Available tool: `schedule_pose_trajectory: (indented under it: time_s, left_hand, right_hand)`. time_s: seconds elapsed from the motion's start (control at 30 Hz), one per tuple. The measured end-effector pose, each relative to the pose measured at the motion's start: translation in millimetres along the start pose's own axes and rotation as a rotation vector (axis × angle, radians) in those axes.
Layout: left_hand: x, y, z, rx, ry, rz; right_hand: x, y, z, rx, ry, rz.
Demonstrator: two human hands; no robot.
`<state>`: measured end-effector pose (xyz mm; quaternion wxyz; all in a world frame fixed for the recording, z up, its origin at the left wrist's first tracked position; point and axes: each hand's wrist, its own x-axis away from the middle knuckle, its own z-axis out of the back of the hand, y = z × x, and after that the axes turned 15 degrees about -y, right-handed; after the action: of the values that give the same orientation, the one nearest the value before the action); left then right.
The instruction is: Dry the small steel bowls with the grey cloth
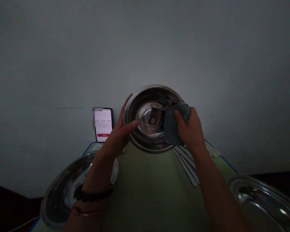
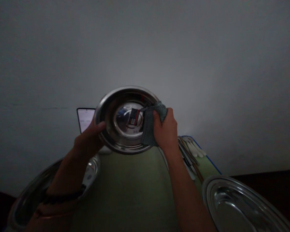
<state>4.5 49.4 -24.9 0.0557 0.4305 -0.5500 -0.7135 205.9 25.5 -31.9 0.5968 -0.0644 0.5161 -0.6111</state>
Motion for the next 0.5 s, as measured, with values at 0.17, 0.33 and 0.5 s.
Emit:
schedule_pose_trajectory:
  time_s: [0.17,0.33,0.5]
  left_hand:
    - [2.9,-5.2,0.3,-0.206,0.076,0.025]
    - [8.7,-1.2,9.2,-0.181,0.037,0.136]
    - [10.9,5.6,11.8,-0.14,-0.226,0.311]
  right_hand:
    - [-1.1,2.4,4.1,-0.016,-0.011,0.028]
    - [-0.6,-0.7,15.0,0.053,-0.111,0.165]
    - [2.3,-3.9,23.3,0.166,-0.355,0.296]
